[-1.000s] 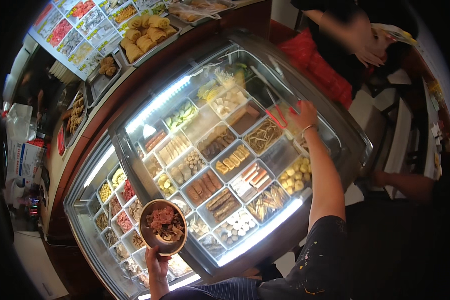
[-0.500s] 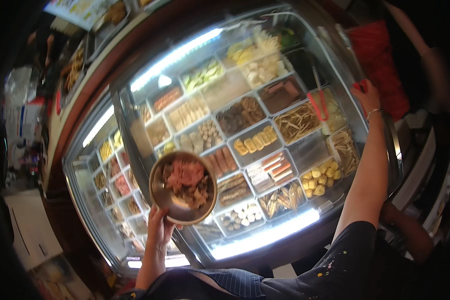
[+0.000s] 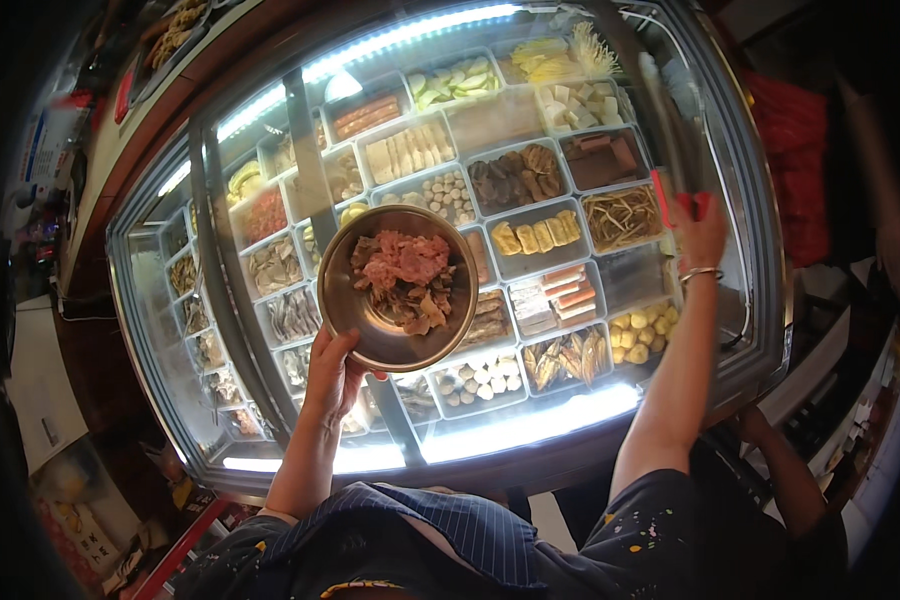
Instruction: The person uses tongs to select various food items from a refrigerated display case and places them into a metal bowl. They handle vegetables, tofu, and meat products, then place the filled bowl on a counter. The person repeats this process to prepare a second bowl.
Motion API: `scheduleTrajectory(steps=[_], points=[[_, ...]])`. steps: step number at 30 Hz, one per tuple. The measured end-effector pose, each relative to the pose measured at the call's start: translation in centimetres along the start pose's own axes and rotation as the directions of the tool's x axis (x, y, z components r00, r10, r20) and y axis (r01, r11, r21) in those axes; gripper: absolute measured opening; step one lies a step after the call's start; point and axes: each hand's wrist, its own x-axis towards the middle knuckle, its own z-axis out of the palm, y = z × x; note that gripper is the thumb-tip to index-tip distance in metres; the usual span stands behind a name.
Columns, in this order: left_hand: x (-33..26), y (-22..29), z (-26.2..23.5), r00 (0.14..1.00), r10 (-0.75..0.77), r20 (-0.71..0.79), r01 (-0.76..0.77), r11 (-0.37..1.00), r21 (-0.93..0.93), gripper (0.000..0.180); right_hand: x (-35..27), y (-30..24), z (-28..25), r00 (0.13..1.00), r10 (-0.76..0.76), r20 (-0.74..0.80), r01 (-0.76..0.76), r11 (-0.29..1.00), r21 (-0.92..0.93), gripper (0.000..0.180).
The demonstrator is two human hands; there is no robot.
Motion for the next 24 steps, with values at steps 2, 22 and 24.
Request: scheduleTrajectory(steps=[2, 22, 24], points=[[-0.8, 0.0, -1.0, 1.0, 0.015, -0.011, -0.015, 1.0, -0.004, 0.026, -3.6, -5.5, 1.8, 1.0, -0.008, 0.029, 0.011, 0.997, -0.074, 0.046], [-7.3, 2.9, -8.2, 0.995, 0.099, 0.024, -0.099, 0.995, -0.021, 0.025, -23.6, -25.7, 9.0, 0.919, 0.089, 0.385, -0.284, 0.826, 0.487, 0.048], [-7.5, 3.0, -7.7, 0.993, 0.112, 0.04, -0.111, 0.994, -0.022, 0.025, -23.2, -23.1, 7.5, 0.807, 0.181, 0.562, -0.543, 0.601, 0.586, 0.041]])
